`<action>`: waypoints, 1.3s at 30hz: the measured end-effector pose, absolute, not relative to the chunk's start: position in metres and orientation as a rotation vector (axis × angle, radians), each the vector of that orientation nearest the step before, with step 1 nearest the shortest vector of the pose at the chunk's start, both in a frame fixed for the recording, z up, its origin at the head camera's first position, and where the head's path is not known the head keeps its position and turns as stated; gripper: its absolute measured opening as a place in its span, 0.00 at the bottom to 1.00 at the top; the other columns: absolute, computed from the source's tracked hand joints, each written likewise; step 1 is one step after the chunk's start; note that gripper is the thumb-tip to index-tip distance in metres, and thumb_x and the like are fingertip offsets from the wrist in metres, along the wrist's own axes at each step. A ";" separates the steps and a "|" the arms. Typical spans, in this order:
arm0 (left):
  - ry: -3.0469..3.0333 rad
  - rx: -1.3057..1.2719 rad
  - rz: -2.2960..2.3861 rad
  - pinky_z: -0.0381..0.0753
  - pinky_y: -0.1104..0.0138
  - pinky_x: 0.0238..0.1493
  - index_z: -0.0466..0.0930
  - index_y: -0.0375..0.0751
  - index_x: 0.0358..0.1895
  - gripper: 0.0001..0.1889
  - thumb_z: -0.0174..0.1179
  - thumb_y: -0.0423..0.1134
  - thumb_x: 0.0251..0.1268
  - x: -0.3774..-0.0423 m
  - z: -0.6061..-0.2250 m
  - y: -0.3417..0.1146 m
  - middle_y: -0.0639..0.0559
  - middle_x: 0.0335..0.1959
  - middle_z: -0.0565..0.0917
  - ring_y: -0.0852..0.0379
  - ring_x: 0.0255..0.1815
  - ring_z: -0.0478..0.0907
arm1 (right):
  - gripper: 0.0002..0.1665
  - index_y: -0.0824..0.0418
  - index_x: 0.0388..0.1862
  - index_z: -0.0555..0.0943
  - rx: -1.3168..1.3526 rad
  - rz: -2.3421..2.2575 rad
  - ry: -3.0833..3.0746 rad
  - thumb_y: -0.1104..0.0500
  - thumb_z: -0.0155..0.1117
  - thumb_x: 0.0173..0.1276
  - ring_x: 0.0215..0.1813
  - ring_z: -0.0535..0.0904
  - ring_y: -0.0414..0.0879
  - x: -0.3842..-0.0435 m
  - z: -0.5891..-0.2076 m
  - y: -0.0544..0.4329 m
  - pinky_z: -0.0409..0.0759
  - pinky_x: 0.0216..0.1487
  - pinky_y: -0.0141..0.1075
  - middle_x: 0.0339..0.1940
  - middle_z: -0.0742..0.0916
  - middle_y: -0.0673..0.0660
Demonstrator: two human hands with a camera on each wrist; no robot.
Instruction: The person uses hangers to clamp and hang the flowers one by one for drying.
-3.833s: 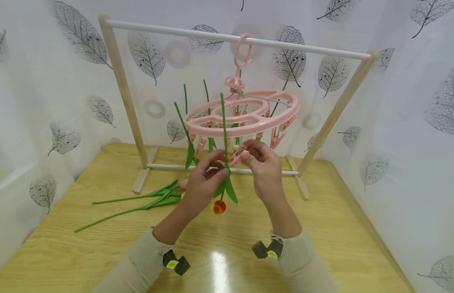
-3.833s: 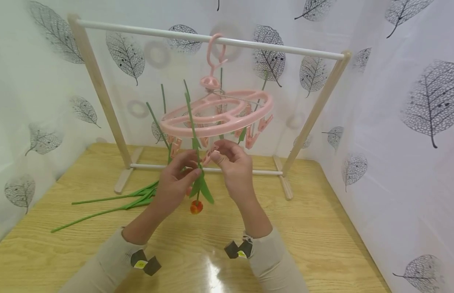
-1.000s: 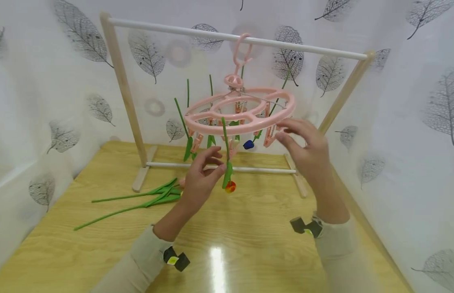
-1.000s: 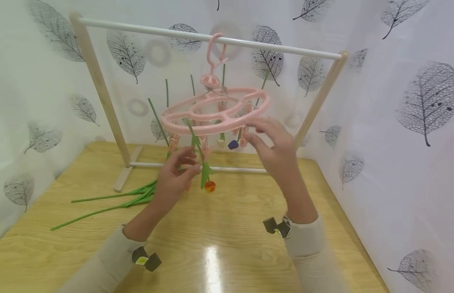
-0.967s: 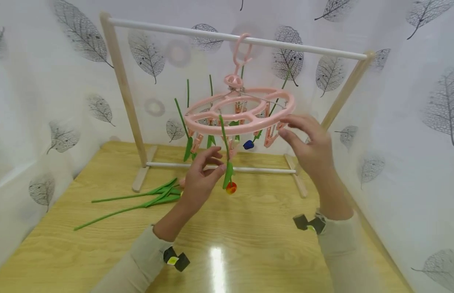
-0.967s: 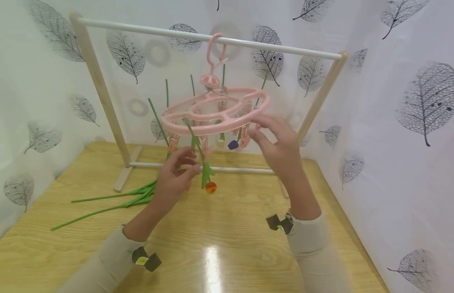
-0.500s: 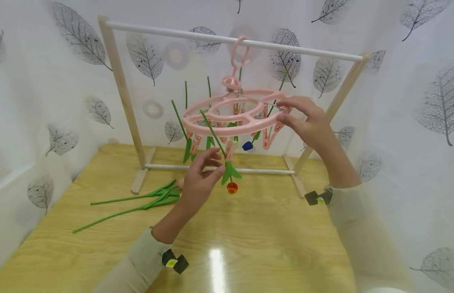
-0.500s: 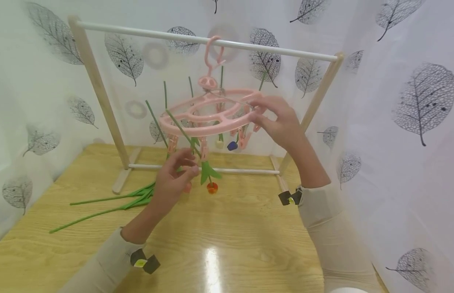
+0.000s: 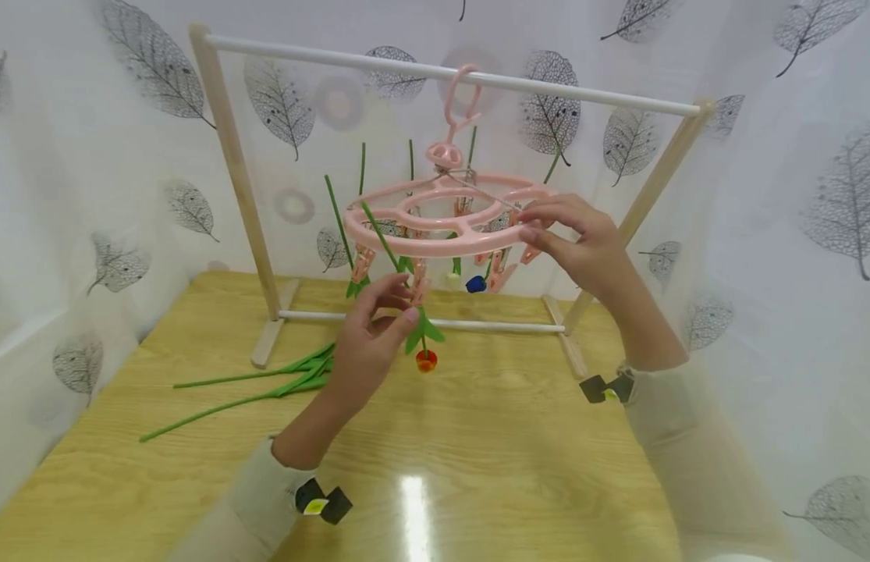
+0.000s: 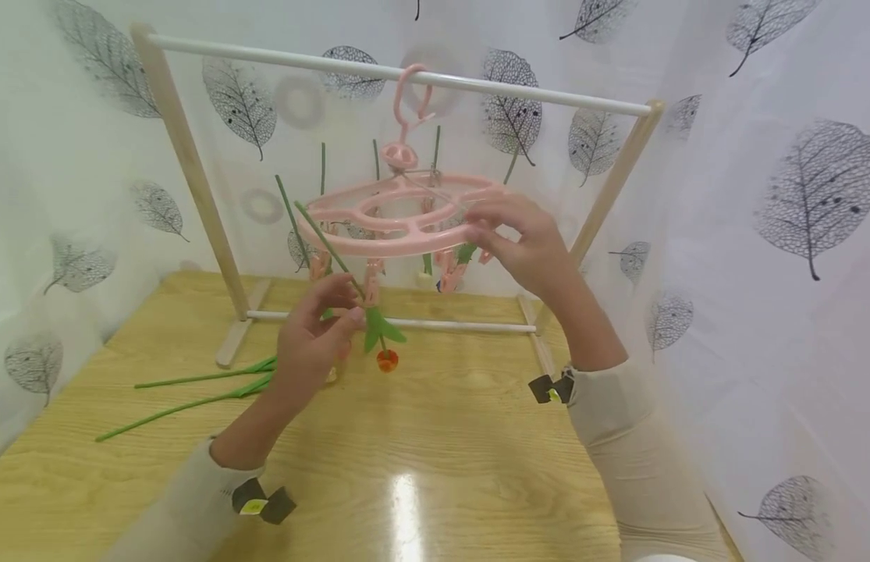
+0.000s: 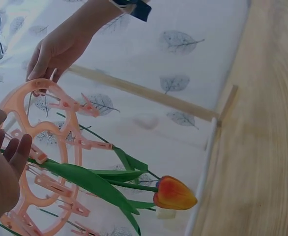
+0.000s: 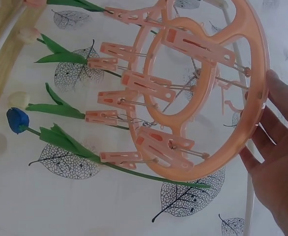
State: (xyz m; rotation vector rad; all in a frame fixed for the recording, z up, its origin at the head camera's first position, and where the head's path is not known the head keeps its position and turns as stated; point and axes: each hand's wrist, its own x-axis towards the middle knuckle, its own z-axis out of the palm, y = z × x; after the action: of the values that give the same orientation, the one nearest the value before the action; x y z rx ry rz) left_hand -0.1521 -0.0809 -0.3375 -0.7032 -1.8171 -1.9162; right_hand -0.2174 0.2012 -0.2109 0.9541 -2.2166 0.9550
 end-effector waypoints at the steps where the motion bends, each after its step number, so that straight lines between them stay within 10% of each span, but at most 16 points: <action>1: -1.808 -0.706 -1.919 0.82 0.69 0.54 0.72 0.41 0.68 0.23 0.60 0.30 0.72 -0.150 -0.335 -0.083 0.40 0.54 0.76 0.52 0.53 0.76 | 0.14 0.62 0.48 0.88 0.975 0.956 -2.204 0.71 0.70 0.64 0.59 0.77 0.35 -0.217 -0.211 0.201 0.72 0.67 0.32 0.51 0.88 0.58; 13: -1.859 -0.646 -1.936 0.83 0.71 0.52 0.71 0.40 0.69 0.24 0.58 0.27 0.72 -0.126 -0.338 -0.118 0.45 0.54 0.77 0.50 0.54 0.76 | 0.16 0.71 0.45 0.87 1.192 0.969 -2.050 0.79 0.70 0.57 0.54 0.81 0.38 -0.218 -0.212 0.192 0.75 0.68 0.36 0.48 0.87 0.66; 29: -2.477 -0.391 -1.388 0.74 0.83 0.49 0.70 0.46 0.72 0.24 0.55 0.44 0.78 -0.147 -0.403 -0.234 0.51 0.58 0.77 0.72 0.50 0.73 | 0.13 0.70 0.45 0.87 1.243 0.974 -2.085 0.74 0.71 0.60 0.46 0.83 0.36 -0.214 -0.210 0.178 0.81 0.53 0.28 0.50 0.87 0.65; 39: -2.894 -0.394 -1.170 0.82 0.63 0.42 0.68 0.35 0.71 0.25 0.55 0.43 0.78 -0.150 -0.436 -0.301 0.34 0.60 0.77 0.38 0.55 0.77 | 0.09 0.67 0.43 0.87 1.227 0.917 -2.101 0.70 0.71 0.63 0.49 0.84 0.43 -0.211 -0.209 0.180 0.82 0.47 0.27 0.48 0.88 0.58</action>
State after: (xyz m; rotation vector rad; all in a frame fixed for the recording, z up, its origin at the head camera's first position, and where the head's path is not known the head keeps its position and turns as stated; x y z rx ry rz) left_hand -0.1501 -0.3014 -0.4358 -0.3941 -2.8939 -1.1705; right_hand -0.2113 0.1801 -0.2094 1.2265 -2.1015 0.9170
